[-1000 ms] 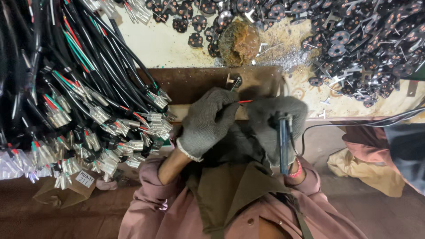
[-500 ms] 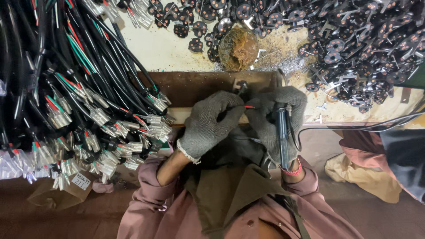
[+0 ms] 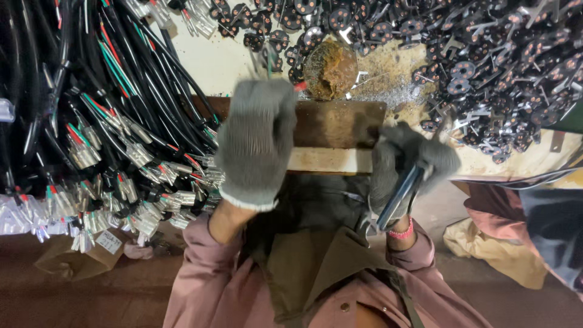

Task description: The person solders electrical wires to connector plugs at a workbench. Holding a wire end in one hand and a soldering iron in the other, they apply solder to join the wire to the connector, then set the finished connector aside and pick up the next one, repeating the process.

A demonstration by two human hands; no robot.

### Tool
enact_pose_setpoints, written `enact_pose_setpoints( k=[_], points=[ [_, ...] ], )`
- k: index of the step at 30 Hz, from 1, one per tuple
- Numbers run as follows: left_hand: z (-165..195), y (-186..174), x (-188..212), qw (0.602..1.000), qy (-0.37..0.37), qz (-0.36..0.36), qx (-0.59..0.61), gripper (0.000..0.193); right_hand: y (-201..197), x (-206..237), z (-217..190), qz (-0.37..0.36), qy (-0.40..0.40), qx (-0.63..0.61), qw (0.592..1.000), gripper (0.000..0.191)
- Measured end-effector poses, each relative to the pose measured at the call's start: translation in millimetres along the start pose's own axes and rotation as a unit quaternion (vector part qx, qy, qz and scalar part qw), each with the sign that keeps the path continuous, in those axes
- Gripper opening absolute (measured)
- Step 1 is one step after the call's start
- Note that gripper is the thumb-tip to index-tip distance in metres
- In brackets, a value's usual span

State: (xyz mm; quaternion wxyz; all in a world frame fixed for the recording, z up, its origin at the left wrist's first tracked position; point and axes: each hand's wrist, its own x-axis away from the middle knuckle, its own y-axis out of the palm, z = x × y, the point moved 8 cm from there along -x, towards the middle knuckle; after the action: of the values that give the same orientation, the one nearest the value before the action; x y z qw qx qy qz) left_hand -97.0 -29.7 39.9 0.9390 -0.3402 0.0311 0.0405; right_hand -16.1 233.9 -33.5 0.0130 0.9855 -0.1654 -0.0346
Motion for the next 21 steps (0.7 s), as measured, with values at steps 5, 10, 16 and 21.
enact_pose_setpoints(
  k=[5, 10, 16, 21],
  points=[
    [-5.9, 28.7, -27.6, 0.997, -0.039, -0.042, -0.045, 0.007, 37.8, -26.6, -36.3, -0.070, -0.071, 0.237, 0.967, 0.045],
    [7.7, 4.1, -30.2, 0.996, -0.072, -0.042, -0.032, 0.010, 45.0, -34.7, -43.4, -0.044, -0.075, 0.257, 0.963, 0.046],
    [-0.5, 21.3, 16.2, 0.956, -0.121, -0.153, 0.219, 0.009, 48.6, -29.6, -22.4, -0.141, 0.041, 0.307, 0.940, 0.017],
    [-3.9, 50.2, 38.4, 0.929, -0.100, -0.261, 0.241, 0.010, 67.7, -28.0, -33.0, -0.251, -0.035, 0.382, 0.889, 0.028]
  ],
)
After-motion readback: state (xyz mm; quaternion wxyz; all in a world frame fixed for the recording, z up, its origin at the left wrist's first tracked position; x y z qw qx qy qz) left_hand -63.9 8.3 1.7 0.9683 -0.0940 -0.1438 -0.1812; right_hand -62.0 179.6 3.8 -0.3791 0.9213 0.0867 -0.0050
